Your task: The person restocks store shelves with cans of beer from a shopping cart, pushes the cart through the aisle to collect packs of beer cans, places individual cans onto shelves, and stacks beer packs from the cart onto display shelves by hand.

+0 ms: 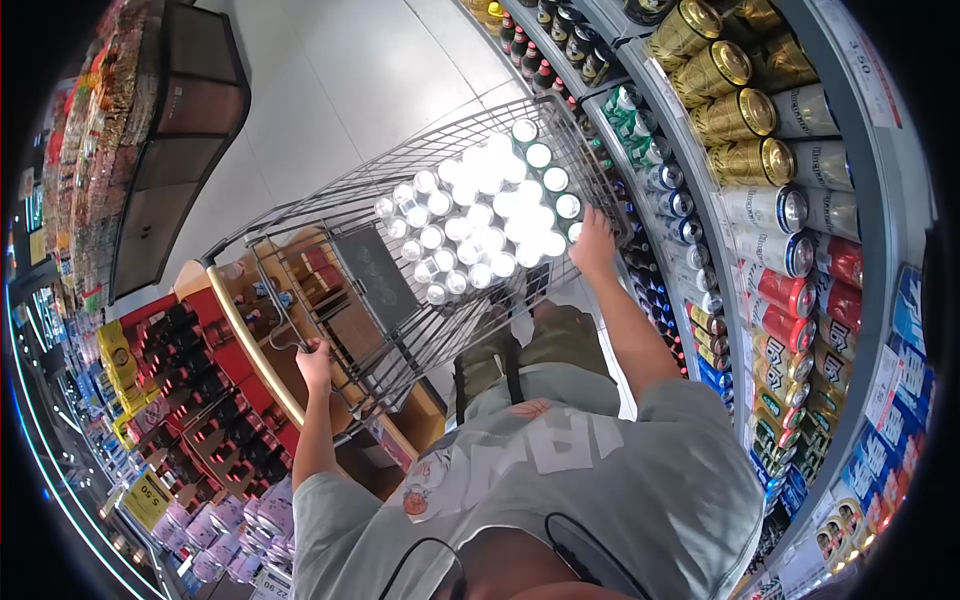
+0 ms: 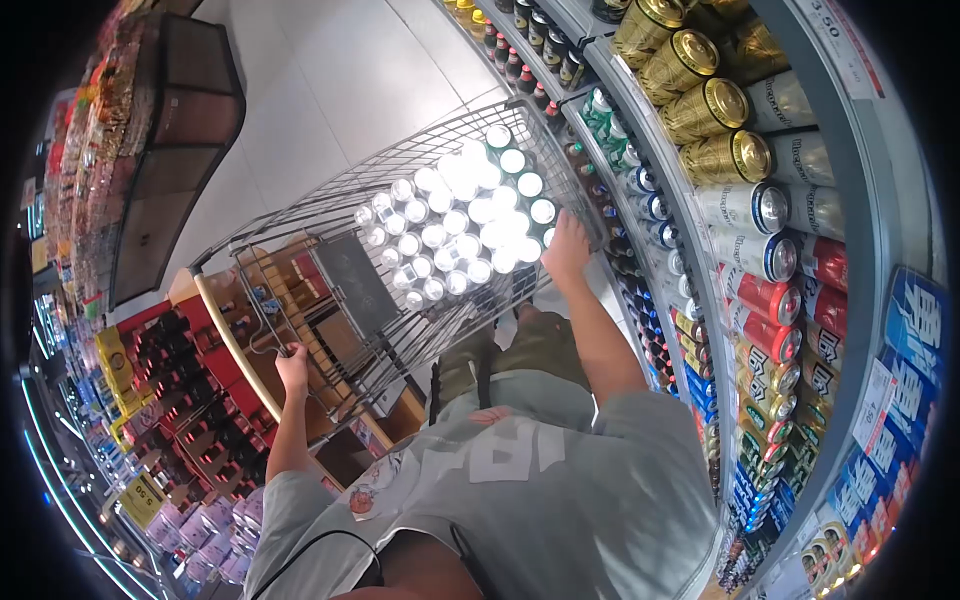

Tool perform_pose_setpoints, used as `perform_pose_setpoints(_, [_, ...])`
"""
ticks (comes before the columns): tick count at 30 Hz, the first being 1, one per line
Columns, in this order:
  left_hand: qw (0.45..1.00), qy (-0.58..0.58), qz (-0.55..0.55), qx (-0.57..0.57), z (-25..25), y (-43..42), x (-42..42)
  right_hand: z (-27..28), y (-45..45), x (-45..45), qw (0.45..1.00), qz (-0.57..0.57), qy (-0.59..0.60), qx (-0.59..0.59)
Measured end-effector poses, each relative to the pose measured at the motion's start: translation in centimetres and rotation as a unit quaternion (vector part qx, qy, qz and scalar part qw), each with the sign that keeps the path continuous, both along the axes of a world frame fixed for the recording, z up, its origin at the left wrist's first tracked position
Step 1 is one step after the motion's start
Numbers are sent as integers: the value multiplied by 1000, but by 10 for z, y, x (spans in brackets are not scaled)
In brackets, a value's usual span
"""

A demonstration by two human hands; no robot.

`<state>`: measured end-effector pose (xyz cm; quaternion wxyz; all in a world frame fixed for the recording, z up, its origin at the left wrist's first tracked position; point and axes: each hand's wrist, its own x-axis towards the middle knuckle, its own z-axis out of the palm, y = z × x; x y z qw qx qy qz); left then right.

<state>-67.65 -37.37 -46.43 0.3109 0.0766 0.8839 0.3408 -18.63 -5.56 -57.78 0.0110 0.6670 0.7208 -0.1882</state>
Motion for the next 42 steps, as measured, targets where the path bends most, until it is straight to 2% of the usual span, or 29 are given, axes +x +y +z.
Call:
perform_pose_setpoints(4, [1000, 14, -15, 3, 5, 15, -4, -53, 27, -6, 988, -53, -106, -97])
perform_pose_setpoints(9, [1000, 7, 0, 10, -4, 23, -19, -83, 49, -10, 975, 0, -146, -168])
perform_pose_setpoints(14, [999, 9, -4, 33, -2, 31, -14, -42, 52, -10, 968, 7, -139, -209])
perform_pose_setpoints(15, [1000, -24, 3, 10, 1, 31, -18, -38, 55, -6, 969, -6, -134, -206])
perform_pose_setpoints(18, [969, 232, -78, 24, -7, 20, -19, 37, 62, -3, 969, 4, -117, -217])
perform_pose_setpoints(20, [946, 304, -107, 21, 45, 34, 8, 82, 60, 12, 979, 8, -59, -195])
perform_pose_setpoints(21, [953, 284, -59, 94, 53, 39, 14, 107, 60, 21, 979, 27, -43, -198])
perform_pose_setpoints(22, [954, 178, 4, 242, 67, 46, 20, 141, 58, 26, 980, 47, -25, -190])
perform_pose_setpoints(23, [952, 142, -40, 270, 94, 55, 26, 173, 48, 33, 991, 67, 5, -115])
perform_pose_setpoints(24, [944, 109, -84, 299, 127, 68, 33, 207, 44, 38, 992, 65, 24, -103])
perform_pose_setpoints(25, [931, 80, -79, 347, 159, 87, 46, 242, 39, 42, 993, 64, 44, -92])
perform_pose_setpoints(26, [903, 34, -104, 415, 188, 101, 54, 279, 32, 45, 993, 63, 64, -81])
perform_pose_setpoints(28, [773, -173, -189, 580, 254, 134, 68, 363, 15, 42, 996, 66, 65, -17])
perform_pose_setpoints(30, [588, -263, -299, 704, 316, 146, 79, 430, -2, 42, 996, 67, 50, 42])
perform_pose_setpoints(32, [393, -391, -337, 761, 371, 148, 96, 496, -21, 39, 995, 40, 35, 80])
perform_pose_setpoints(33, [337, -406, -329, 783, 395, 146, 111, 523, -30, 40, 992, 24, 37, 120])
perform_pose_setpoints(35, [270, -423, -390, 772, 434, 153, 126, 569, -34, 53, 986, -13, 51, 161])
perform_pose_setpoints(36, [216, -417, -420, 777, 438, 156, 129, 590, -39, 57, 981, -29, 57, 184])
perform_pose_setpoints(37, [159, -410, -449, 778, 443, 159, 132, 604, -39, 70, 966, 15, 51, 252])
perform_pose_setpoints(38, [103, -404, -478, 773, 447, 162, 135, 619, -39, 79, 959, 11, 56, 277])
perform_pose_setpoints(40, [33, -410, -452, 791, 462, 162, 159, 647, -36, 89, 946, 14, 27, 322])
perform_pose_setpoints(42, [96, -409, -475, 773, 473, 147, 169, 687, -53, 63, 948, -56, 7, 314])
